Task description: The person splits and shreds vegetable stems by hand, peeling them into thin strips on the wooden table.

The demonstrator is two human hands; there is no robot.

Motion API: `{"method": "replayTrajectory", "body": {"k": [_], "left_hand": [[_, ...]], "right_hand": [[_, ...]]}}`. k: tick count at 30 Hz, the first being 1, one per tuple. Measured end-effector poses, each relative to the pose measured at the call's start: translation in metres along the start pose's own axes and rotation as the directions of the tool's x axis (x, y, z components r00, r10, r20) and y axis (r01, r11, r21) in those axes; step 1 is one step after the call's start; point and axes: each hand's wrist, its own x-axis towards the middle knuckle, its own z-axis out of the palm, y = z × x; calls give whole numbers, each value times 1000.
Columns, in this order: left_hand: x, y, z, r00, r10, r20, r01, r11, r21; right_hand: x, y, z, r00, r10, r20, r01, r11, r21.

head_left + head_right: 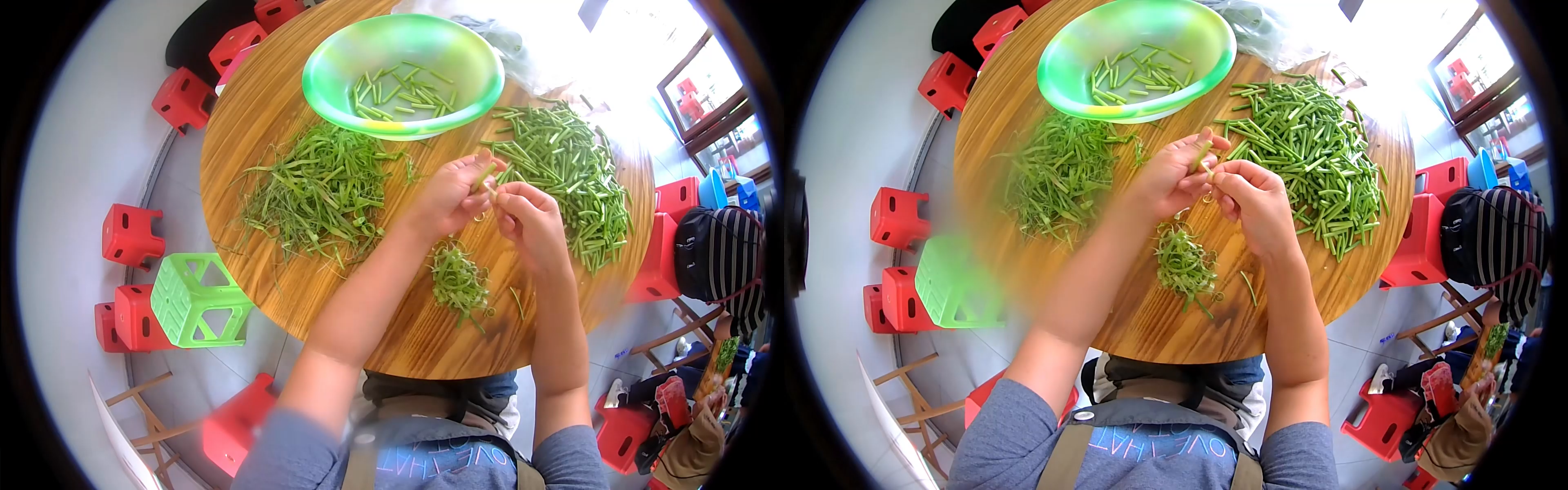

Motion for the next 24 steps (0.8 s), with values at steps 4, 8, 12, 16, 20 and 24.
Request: {"method": "replayTrajectory", "body": {"k": [4,8,12,16,20,24], "left_hand": [[-2,-3,10,993,74,-90,-64,992,106],[-1,-6,12,989,102,-106,-87,987,137],[2,-10,7,970,182,-161,-173,983,67],[3,-6,3,938,238,-254,-222,971,90],[7,-5,-5,827,495,-267,-351,825,443],[3,-1,9,763,562,-321,-365,783,503]], "right_hand": [[-1,0,1,1000,7,29,-7,1000,11],[-2,0,4,998,43,50,-41,998,-40],[-6,0,7,992,51,113,-35,989,-144],[-17,-13,2,917,125,380,-42,975,-220],[-18,-19,2,884,195,426,41,874,-484],[-8,1,1,946,-15,324,253,658,-709]]}}
